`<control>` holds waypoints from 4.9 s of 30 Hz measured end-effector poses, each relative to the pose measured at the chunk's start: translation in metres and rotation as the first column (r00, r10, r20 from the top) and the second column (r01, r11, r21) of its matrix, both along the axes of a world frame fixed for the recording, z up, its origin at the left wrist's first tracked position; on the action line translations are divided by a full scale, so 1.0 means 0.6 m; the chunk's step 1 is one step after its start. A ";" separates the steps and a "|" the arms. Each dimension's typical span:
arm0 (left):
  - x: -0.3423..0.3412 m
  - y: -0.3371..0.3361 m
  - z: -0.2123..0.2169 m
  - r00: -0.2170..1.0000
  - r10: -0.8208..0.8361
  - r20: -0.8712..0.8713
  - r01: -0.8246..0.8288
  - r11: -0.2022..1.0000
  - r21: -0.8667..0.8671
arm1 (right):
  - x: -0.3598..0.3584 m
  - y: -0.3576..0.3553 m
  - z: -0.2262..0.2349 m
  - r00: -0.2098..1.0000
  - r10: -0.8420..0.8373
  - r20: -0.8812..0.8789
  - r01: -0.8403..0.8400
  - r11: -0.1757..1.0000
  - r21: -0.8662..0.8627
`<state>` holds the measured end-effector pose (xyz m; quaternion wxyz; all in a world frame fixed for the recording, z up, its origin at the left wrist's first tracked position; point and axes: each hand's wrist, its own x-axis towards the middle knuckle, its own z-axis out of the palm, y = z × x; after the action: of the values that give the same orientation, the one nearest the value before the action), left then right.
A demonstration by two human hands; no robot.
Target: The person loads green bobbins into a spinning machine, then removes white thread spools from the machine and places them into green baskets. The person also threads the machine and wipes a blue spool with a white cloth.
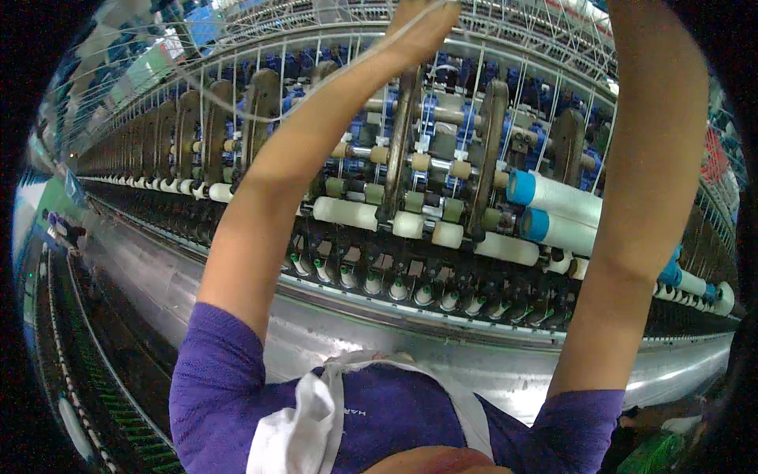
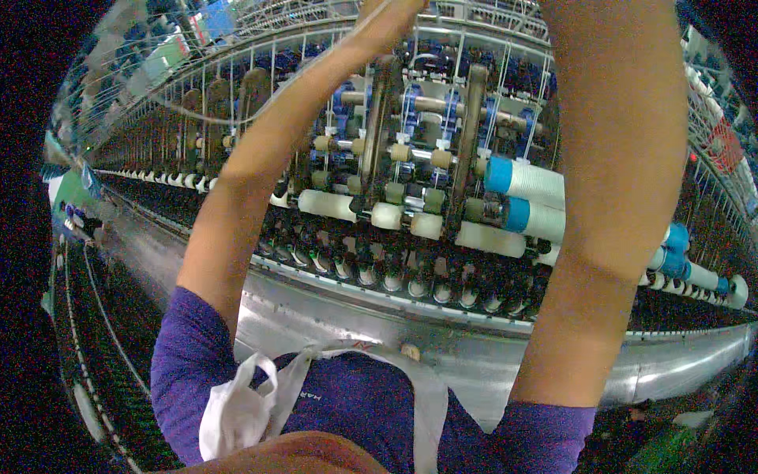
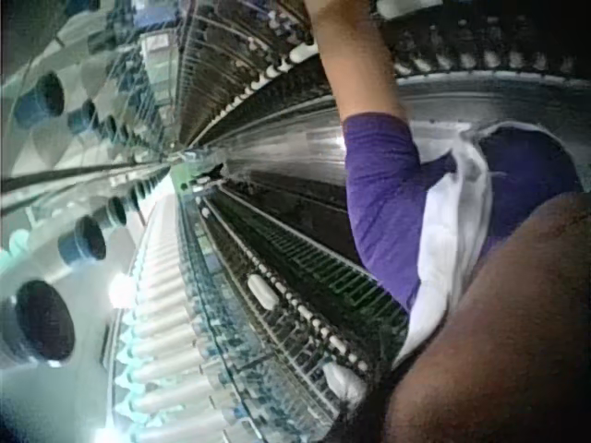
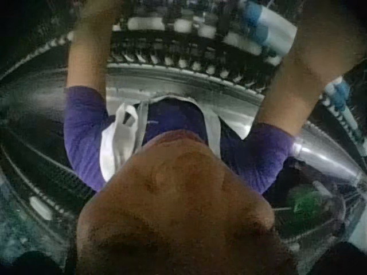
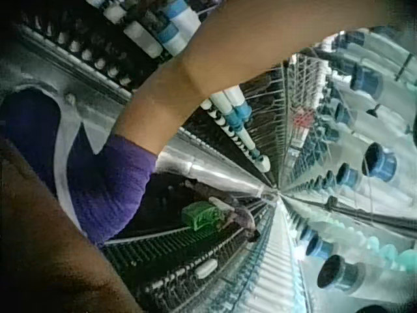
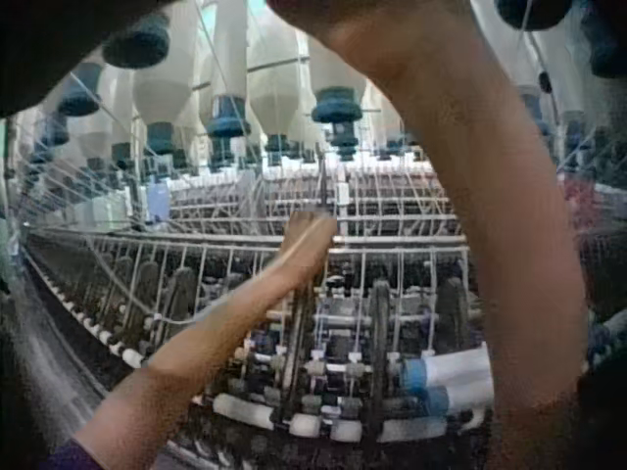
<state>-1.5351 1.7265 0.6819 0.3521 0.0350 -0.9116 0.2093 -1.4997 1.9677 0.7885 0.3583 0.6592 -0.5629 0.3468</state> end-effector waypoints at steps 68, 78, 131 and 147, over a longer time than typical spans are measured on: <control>0.247 0.067 -0.220 0.627 -0.065 -0.777 0.604 -0.589 0.537 | -0.059 -0.131 -0.314 0.843 0.094 0.530 -0.386 0.791 0.474; 0.278 0.060 -0.223 0.800 -0.226 -0.555 0.572 0.013 0.820 | -0.071 -0.101 -0.299 0.973 0.088 0.213 -0.161 0.921 0.354; 0.295 0.023 -0.253 0.739 -0.109 -0.665 0.572 -0.422 0.704 | -0.143 -0.229 -0.362 0.947 -0.051 -0.316 0.282 0.600 0.749; 0.003 -0.078 -0.097 0.991 0.054 0.120 -0.124 0.683 0.720 | -0.126 -0.220 -0.364 0.973 -0.093 -0.210 0.229 0.412 0.882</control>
<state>-1.5334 1.6795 0.6239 0.2580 0.2062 -0.9319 -0.1499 -1.5753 1.8360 0.5703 0.0180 0.7115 -0.6971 -0.0863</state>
